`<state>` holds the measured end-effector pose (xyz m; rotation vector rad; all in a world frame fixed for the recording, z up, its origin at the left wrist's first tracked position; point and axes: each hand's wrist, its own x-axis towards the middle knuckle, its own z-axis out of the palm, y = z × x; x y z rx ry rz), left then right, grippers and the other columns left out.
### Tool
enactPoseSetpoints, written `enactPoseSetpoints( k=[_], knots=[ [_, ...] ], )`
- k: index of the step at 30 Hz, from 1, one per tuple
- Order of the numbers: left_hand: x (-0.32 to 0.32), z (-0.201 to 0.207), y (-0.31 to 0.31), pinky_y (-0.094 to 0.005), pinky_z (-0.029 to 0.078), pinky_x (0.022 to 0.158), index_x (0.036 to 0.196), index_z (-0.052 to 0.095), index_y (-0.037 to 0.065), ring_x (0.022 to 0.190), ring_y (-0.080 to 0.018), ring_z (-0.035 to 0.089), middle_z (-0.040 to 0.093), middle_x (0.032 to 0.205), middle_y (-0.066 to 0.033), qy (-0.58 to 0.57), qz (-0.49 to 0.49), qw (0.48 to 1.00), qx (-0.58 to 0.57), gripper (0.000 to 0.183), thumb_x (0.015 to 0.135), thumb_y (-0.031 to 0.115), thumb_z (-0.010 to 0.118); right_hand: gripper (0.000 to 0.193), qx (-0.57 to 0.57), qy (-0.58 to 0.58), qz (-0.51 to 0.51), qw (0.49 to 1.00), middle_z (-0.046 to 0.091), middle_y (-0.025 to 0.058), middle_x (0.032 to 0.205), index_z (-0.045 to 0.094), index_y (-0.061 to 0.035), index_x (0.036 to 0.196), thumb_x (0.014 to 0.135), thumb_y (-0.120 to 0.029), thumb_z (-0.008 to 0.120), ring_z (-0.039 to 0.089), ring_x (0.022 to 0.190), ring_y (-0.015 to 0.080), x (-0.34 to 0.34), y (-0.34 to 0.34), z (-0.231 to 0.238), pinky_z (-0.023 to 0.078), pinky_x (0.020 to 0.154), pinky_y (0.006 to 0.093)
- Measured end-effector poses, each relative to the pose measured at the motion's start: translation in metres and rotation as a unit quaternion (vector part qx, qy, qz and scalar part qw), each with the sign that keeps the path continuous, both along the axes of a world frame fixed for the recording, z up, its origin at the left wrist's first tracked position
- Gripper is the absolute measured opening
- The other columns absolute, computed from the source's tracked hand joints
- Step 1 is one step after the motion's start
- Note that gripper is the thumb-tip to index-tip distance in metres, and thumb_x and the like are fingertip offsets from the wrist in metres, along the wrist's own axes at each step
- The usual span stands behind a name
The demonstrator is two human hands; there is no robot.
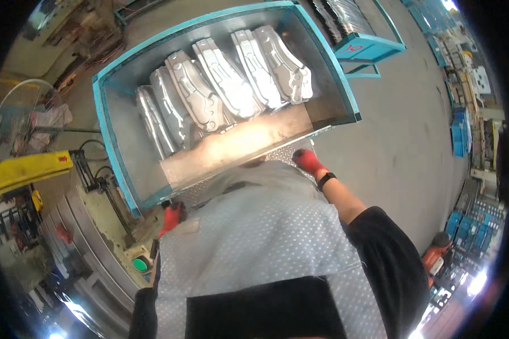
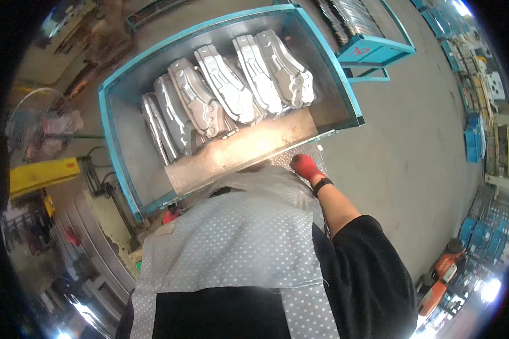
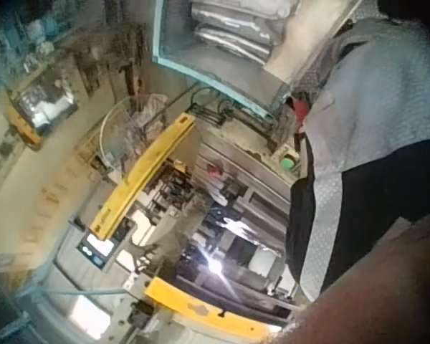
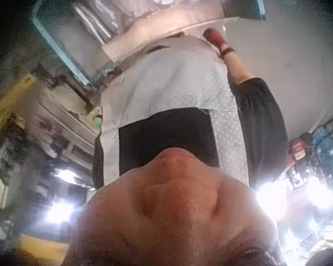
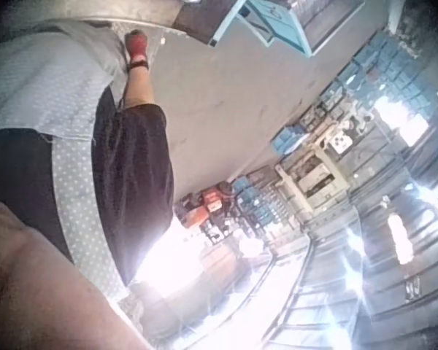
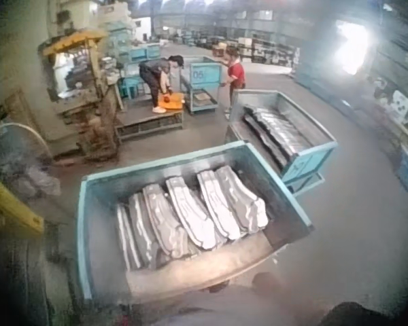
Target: Operating a stamping press to form metal automotive components and then organizing the finished parts into storage racks.
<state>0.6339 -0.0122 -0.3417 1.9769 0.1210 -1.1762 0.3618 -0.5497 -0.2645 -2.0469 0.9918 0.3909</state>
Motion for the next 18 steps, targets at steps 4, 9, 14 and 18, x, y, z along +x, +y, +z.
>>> enactPoseSetpoints(
  k=[4, 9, 14, 18],
  knots=[
    [0.05, 0.075, -0.097, -0.0342, 0.048, 0.068, 0.099, 0.063, 0.0, 0.075, -0.0209, 0.062, 0.067, 0.085, -0.0089, -0.228, -0.255, 0.939, 0.035, 0.023, 0.089, 0.018, 0.054, 0.025, 0.005, -0.169, -0.24, 0.956, 0.066, 0.0158, 0.082, 0.062, 0.0004, 0.093, 0.078, -0.019, 0.059, 0.064, 0.069, 0.0259, 0.009, -0.068, -0.037, 0.049, 0.062, 0.0369],
    [0.053, 0.114, -0.176, -0.0304, 0.047, 0.076, 0.108, 0.06, 0.0, 0.086, -0.0191, 0.062, 0.067, 0.091, -0.0097, -0.062, -0.116, 0.99, -0.047, 0.024, 0.09, 0.013, 0.051, 0.03, 0.194, -0.264, -0.523, 0.787, 0.057, 0.0077, 0.085, 0.053, -0.0045, 0.104, 0.083, -0.023, 0.062, 0.059, 0.066, 0.0196, 0.087, -0.123, -0.046, 0.049, 0.057, 0.0295],
    [0.022, 0.139, -0.289, -0.0282, 0.048, 0.074, 0.112, 0.056, -0.002, 0.084, -0.018, 0.061, 0.064, 0.097, -0.0124, -0.023, -0.133, 0.985, -0.107, 0.032, 0.093, 0.023, 0.05, 0.027, 0.23, -0.301, -0.542, 0.75, 0.057, 0.0072, 0.076, 0.056, -0.0025, 0.1, 0.084, -0.023, 0.062, 0.06, 0.067, 0.0196, 0.106, -0.147, -0.093, 0.052, 0.055, 0.0315],
    [0.015, 0.122, -0.399, -0.0309, 0.049, 0.082, 0.116, 0.053, -0.003, 0.093, -0.02, 0.062, 0.063, 0.103, -0.0124, 0.05, -0.154, 0.971, -0.173, 0.032, 0.094, 0.02, 0.048, 0.024, 0.272, -0.283, -0.461, 0.796, 0.058, 0.0056, 0.079, 0.058, -0.0001, 0.102, 0.083, -0.015, 0.063, 0.059, 0.069, 0.0156, 0.108, -0.156, -0.07, 0.051, 0.055, 0.0304]
  ],
)
